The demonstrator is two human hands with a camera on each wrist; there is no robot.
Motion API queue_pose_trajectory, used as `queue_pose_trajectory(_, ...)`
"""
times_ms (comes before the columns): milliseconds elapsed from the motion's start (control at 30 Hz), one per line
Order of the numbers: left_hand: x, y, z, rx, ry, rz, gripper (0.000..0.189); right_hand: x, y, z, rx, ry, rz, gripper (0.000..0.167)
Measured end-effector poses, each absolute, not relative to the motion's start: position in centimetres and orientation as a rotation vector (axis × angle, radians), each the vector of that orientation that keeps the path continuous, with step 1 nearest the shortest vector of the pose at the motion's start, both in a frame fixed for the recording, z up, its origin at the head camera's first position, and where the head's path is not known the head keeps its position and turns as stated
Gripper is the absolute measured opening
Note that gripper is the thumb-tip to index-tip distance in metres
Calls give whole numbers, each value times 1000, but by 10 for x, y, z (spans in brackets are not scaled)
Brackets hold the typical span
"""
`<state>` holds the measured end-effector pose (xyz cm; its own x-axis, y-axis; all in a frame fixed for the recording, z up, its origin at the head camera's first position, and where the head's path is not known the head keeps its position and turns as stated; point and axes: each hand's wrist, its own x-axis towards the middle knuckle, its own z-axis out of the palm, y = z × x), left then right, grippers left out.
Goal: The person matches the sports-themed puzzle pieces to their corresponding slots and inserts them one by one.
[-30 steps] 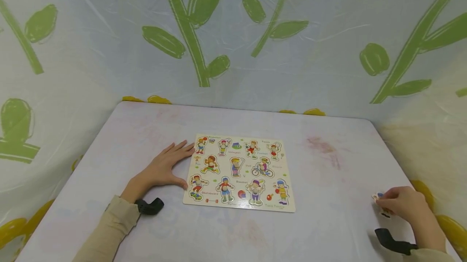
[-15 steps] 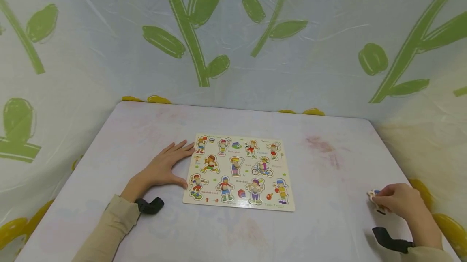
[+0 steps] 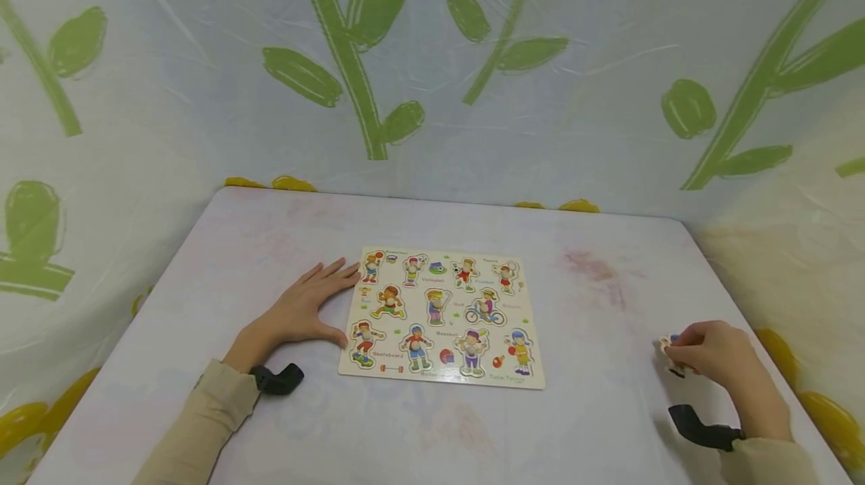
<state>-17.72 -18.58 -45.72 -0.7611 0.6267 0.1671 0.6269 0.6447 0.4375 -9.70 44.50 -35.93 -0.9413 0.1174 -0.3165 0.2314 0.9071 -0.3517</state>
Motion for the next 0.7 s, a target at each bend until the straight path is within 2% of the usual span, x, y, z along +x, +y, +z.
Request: queue_pose_trajectory(700, -179, -185, -459, -1080, -2856, -746, 118, -116, 376, -355, 30, 2861, -701, 15)
